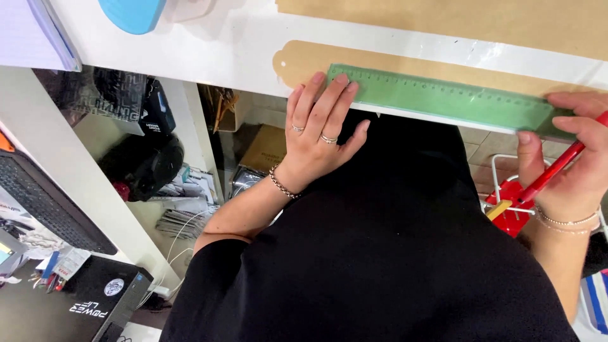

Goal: The person uses a green ruler and a red pen to mark straight lines and tick marks on a long strip of cardboard placed on a white table. The person repeatedly repositions the ruler and draws along its edge to create evenly spaced markings.

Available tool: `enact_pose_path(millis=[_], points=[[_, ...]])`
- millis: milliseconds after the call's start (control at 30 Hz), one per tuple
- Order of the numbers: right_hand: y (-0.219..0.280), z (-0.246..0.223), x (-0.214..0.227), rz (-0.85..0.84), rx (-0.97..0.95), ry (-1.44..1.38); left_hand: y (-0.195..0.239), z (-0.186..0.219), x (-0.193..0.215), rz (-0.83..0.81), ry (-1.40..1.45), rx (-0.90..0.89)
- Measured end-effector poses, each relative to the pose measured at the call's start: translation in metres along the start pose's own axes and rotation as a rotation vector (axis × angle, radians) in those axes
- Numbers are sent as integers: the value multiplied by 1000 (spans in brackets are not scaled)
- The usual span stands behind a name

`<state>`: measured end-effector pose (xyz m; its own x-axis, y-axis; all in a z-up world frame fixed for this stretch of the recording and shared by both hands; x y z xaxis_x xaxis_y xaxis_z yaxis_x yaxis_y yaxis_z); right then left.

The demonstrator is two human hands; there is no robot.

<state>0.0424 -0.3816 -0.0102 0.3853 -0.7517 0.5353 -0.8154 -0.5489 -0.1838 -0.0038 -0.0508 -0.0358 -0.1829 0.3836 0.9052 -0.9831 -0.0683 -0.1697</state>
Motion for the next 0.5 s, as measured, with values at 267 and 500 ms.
enact_pose_path(millis=[267,500], points=[[-1,2,2,0,32,22,-5,3,3,9,3,-7],[3,11,11,-37,52,155,-7,6,5,-27,8,-11]])
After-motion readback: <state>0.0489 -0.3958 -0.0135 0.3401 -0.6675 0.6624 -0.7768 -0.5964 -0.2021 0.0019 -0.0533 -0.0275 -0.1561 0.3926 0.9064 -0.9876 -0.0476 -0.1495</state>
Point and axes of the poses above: each hand's wrist, its own y-axis away from the middle knuckle, its own x-axis out of the back of the hand, z = x × y, the point moved 1 cm from there along -y, towards the middle knuckle, and after that the axes turned 13 degrees about x, right-handed, at the moved point
